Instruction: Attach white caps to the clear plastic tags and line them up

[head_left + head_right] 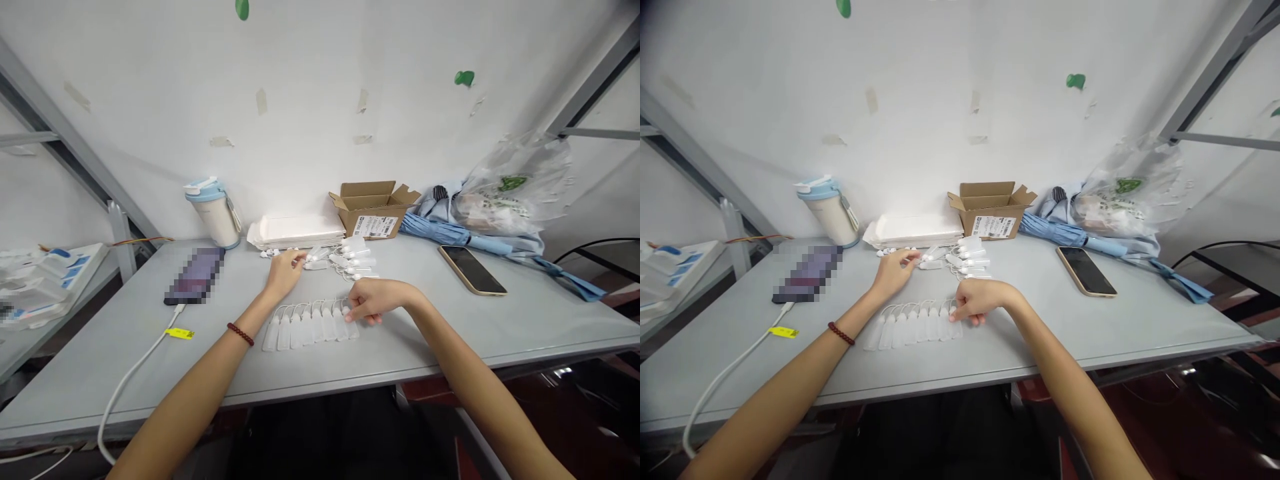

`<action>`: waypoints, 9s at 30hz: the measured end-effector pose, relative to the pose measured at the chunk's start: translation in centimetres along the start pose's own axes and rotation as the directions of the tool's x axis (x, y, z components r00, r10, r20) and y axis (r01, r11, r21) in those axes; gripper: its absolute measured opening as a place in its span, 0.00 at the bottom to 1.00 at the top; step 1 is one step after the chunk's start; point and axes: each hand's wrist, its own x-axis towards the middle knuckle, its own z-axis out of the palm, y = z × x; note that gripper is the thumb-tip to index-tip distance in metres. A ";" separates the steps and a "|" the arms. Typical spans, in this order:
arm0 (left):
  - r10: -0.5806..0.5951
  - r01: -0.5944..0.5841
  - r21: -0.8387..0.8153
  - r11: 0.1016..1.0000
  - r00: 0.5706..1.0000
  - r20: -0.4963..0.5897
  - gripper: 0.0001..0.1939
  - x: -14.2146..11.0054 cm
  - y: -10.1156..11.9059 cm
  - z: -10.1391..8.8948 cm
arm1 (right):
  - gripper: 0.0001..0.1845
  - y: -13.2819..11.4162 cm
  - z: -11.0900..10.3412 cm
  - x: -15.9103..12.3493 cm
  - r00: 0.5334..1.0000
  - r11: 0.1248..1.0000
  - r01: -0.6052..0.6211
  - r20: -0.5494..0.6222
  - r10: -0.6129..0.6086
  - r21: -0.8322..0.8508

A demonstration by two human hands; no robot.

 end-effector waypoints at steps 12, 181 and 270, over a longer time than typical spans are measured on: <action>0.110 -0.099 0.320 0.942 0.994 -0.018 0.20 0.3 -3.2 -0.3 | 0.17 -0.5 -0.1 -0.2 0.976 0.991 -0.129 0.172 0.131 -0.020; 0.009 0.061 -0.314 0.948 0.976 0.217 0.15 -2.7 3.8 -1.2 | 0.22 0.2 1.1 3.5 0.870 0.523 0.420 -0.492 -0.002 0.741; 0.339 -0.341 -0.014 0.940 0.928 0.157 0.14 -3.3 5.1 -2.1 | 0.27 0.4 1.8 4.1 0.722 0.715 0.502 -0.691 -0.037 0.487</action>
